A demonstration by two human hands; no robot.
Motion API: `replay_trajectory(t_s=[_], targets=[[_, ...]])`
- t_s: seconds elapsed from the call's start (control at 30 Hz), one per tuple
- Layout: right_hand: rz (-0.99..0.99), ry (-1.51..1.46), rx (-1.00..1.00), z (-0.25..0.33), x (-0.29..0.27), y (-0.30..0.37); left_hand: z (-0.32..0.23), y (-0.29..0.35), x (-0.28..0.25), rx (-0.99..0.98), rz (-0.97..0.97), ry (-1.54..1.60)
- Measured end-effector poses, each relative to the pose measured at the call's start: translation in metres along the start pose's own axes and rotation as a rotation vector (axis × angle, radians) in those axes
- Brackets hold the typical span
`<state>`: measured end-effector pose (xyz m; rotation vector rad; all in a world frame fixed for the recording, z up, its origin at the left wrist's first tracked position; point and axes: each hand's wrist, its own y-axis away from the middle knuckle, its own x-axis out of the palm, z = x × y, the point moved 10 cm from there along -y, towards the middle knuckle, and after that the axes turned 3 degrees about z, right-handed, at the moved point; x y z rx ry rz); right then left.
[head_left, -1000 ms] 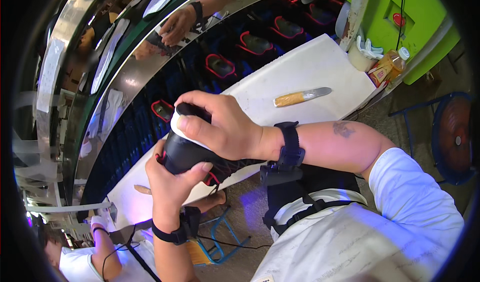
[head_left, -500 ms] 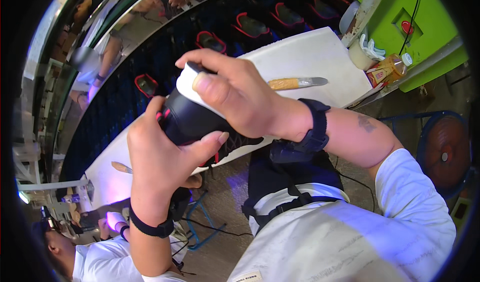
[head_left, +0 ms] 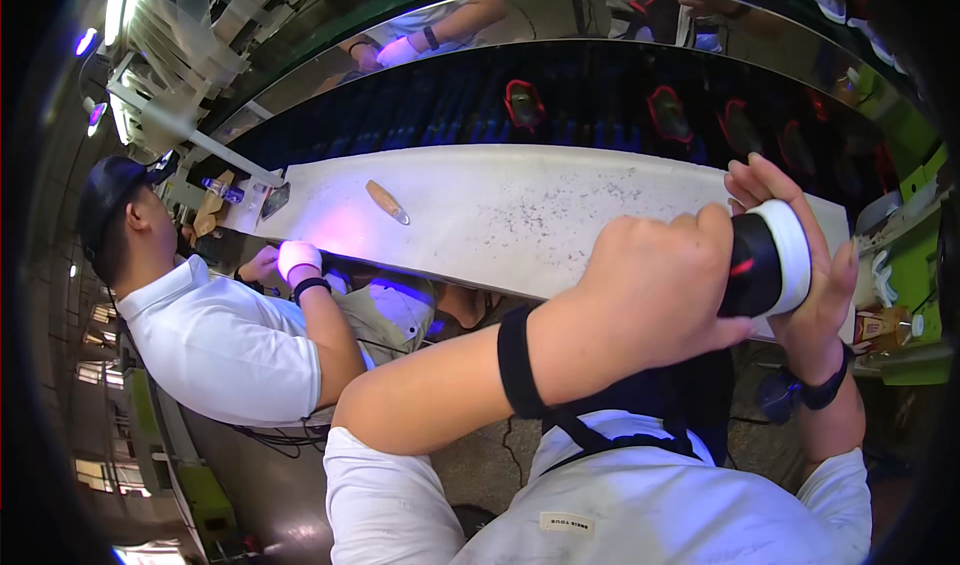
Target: Assembling and checking shoe components on a production line conveyor.
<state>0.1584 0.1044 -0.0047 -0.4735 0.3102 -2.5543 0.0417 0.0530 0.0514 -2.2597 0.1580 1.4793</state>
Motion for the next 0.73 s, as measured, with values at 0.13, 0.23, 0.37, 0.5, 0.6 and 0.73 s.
replay_trajectory(t_s=[0.13, 0.23, 0.37, 0.5, 0.6, 0.73], targets=[[0.05, 0.227, -0.122, 0.015, 0.012, 0.0, -0.004, 0.012, 0.001, 0.006, 0.014, 0.013], [0.007, 0.208, -0.152, 0.012, 0.012, 0.005, 0.0, 0.027, 0.001, -0.007, -0.053, -0.004], [0.013, 0.174, -0.118, 0.01, 0.016, 0.007, -0.003, 0.032, -0.002, -0.076, -0.056, -0.021], [0.146, 0.199, -0.103, 0.017, 0.031, -0.001, -0.012, 0.025, -0.009, 0.058, -0.076, -0.084], [0.135, 0.271, -0.034, 0.016, 0.024, -0.005, -0.009, 0.017, -0.003, 0.079, -0.035, -0.096], [0.141, 0.557, 0.017, 0.028, 0.014, -0.006, -0.01, 0.007, 0.002, 0.068, -0.029, -0.101]])
